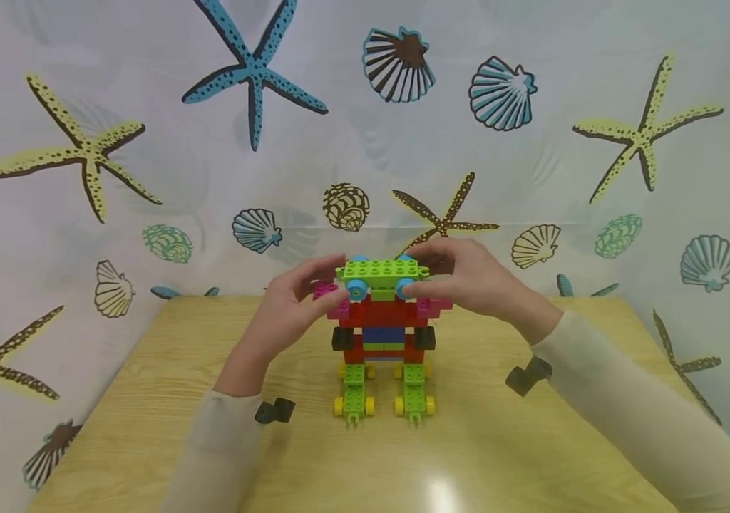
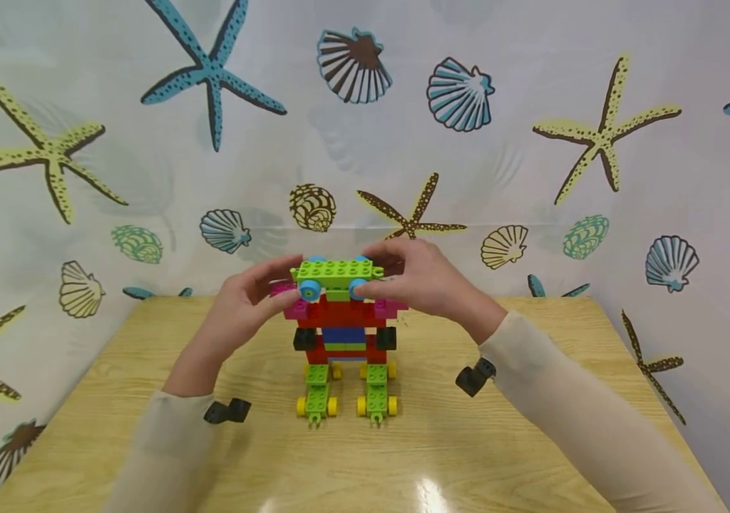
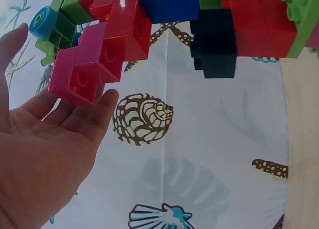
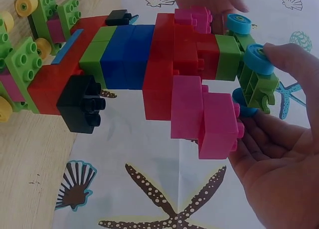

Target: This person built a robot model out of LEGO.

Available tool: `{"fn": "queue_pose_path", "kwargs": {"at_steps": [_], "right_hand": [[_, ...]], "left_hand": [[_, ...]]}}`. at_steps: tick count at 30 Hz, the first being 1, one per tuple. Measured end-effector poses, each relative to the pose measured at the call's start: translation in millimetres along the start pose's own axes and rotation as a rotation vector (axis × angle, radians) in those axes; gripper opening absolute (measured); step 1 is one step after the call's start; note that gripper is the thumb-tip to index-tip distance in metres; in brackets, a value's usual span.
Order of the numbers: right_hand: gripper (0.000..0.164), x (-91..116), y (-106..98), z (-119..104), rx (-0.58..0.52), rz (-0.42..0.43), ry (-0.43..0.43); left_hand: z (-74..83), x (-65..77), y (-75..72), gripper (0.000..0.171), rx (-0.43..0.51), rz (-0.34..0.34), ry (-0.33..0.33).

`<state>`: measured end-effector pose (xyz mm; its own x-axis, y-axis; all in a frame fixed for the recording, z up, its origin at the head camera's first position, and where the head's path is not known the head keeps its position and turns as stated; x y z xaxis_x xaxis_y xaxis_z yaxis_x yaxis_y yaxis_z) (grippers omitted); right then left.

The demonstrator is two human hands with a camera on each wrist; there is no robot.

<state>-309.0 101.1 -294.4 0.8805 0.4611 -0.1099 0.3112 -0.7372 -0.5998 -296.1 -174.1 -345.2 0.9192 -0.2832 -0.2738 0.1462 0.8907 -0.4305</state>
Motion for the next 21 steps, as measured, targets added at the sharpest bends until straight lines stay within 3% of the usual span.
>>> {"fn": "queue_pose_path", "kwargs": {"at_steps": [7,21], "right_hand": [[0.061,0.9,1.5,1.7,-0.008,-0.005,-0.003],[0.06,1.0,3.0,2.9,-0.007,-0.012,-0.036]], "left_hand": [[5.5,-7.9,7.9,0.064,-0.007,-0.061,-0.025],[2.6,-9.7,8.9,0.061,0.043,-0.076,-0.016]]}}
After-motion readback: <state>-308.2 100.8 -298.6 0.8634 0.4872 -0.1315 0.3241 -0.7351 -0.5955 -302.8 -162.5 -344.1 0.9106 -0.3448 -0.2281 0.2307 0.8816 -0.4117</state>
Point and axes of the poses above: each hand's wrist, its own x-axis away from the middle knuckle, its own y-axis out of the palm, z = x × y, the point moved 6 cm from there along -x, towards the middle knuckle, and after that the axes turned 1 degree about z, right-handed, at the moved point
